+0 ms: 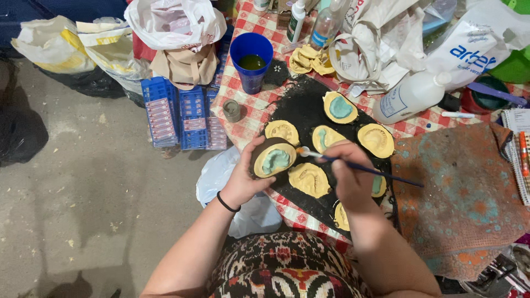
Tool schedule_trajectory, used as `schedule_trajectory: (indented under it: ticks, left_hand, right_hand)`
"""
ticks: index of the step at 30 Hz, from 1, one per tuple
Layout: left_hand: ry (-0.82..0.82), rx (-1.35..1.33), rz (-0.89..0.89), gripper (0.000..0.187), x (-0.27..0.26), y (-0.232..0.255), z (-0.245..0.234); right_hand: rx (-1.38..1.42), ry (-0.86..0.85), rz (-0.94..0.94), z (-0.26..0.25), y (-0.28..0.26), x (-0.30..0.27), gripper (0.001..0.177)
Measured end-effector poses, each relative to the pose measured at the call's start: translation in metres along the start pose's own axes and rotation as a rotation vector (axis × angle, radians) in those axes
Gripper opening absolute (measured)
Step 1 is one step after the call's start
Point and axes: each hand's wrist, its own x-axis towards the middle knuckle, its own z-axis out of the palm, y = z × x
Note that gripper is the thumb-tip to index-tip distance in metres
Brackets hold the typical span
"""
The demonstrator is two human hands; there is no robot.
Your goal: The person paints the inside of several small, yellow ceramic bowls with a light blue substance using a paintbrush. They periodically dip the brush into a small white container to reload the paint.
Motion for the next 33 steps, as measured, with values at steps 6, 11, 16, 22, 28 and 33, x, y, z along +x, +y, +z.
schedule_trajectory:
  ticks: [6,11,16,22,28,33]
  left_hand:
    - [-0.085,0.24,-0.01,0.099,-0.002,0.027,0.013]
    - [-0.103,0.328,-0.036,0.099,-0.005,0.031,0.017]
    - [-0.115,0.375,-0.047,0.1,-0.005,0.032,0.015]
    - [-0.125,0.307,-0.01,0.097,-0.006,0.027,0.016]
    - [-0.115,0.228,-0.023,0.099,-0.006,0.02,0.015]
    - [-0.106,0.038,-0.026,0.105,-0.008,0.008,0.014]
  right_hand:
    - [-0.335,-0.289,-0.287,0.015,-0.028,0.024,0.011]
    - [-0.408,-0.296,-0.271,0.008,-0.029,0.027,0.013]
    - [-0.402,-0.338,-0.292,0.015,-0.03,0.028,0.009]
    - [-0.411,-0.297,-0.289,0.01,-0.037,0.028,0.009]
    - [-0.413,-0.212,-0.278,0.004,-0.027,0.022,0.011]
    - [-0.413,-0.209,-0.3,-0.001,-0.027,0.02,0.012]
